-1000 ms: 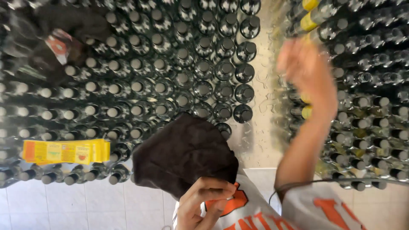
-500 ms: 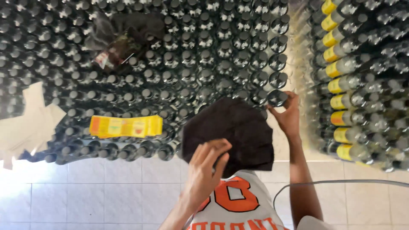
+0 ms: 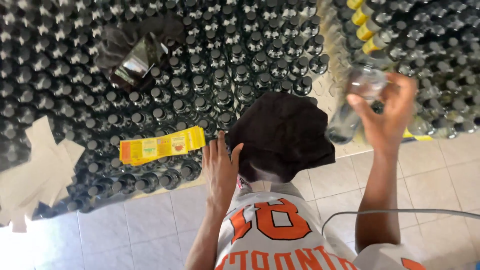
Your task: Cleaning a shoe sole and plastic bottles with a cloth before manually peeling and applying adhesive labels to the bottles.
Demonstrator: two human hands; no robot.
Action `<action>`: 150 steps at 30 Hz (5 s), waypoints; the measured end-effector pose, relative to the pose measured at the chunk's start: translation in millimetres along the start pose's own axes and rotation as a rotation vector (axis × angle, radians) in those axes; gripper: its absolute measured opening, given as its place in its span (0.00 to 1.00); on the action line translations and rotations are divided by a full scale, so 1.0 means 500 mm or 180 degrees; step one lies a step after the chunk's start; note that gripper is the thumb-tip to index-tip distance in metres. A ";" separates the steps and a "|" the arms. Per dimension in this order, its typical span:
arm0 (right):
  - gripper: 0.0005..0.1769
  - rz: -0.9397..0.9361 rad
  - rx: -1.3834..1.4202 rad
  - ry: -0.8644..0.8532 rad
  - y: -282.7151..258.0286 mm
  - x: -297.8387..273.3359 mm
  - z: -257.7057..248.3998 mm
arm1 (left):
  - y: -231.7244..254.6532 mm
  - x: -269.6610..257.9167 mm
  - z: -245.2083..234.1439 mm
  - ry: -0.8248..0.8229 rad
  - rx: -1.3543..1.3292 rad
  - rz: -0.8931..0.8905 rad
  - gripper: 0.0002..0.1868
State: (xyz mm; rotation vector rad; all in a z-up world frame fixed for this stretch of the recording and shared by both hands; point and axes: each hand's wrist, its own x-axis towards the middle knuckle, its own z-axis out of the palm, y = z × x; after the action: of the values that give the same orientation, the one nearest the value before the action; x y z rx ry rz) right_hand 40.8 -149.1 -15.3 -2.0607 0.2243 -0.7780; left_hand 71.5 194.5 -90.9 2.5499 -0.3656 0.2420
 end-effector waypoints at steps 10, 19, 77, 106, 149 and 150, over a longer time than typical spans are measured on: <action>0.37 0.1805 -0.0789 -0.1329 0.036 -0.024 0.201 | -0.027 0.030 0.058 -0.0174 0.0208 -0.0054 0.14; 0.41 0.1504 -0.1716 -0.2135 0.066 -0.021 0.222 | 0.095 0.050 0.082 -0.0962 -0.3544 -0.0806 0.22; 0.27 0.2350 0.2547 -0.0680 0.175 -0.131 0.110 | 0.008 -0.056 0.251 -0.0414 -0.3897 -0.1994 0.24; 0.37 0.0783 -0.0405 -0.1727 0.023 -0.164 0.165 | 0.177 -0.018 0.174 -0.1044 -0.3670 -0.1325 0.40; 0.24 0.0875 0.0175 -0.1665 0.012 -0.189 0.097 | 0.136 -0.008 0.161 -0.1230 -0.3373 -0.3031 0.47; 0.24 0.0883 0.0173 -0.1664 0.022 -0.186 0.098 | 0.149 0.001 0.139 -0.1237 -0.3370 -0.3035 0.47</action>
State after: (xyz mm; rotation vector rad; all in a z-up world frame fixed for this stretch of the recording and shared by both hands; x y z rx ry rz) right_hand -1.3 -81.8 -85.1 -2.0472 0.1845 -0.0660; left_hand 55.7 96.1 -112.1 1.4489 0.4938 -0.6431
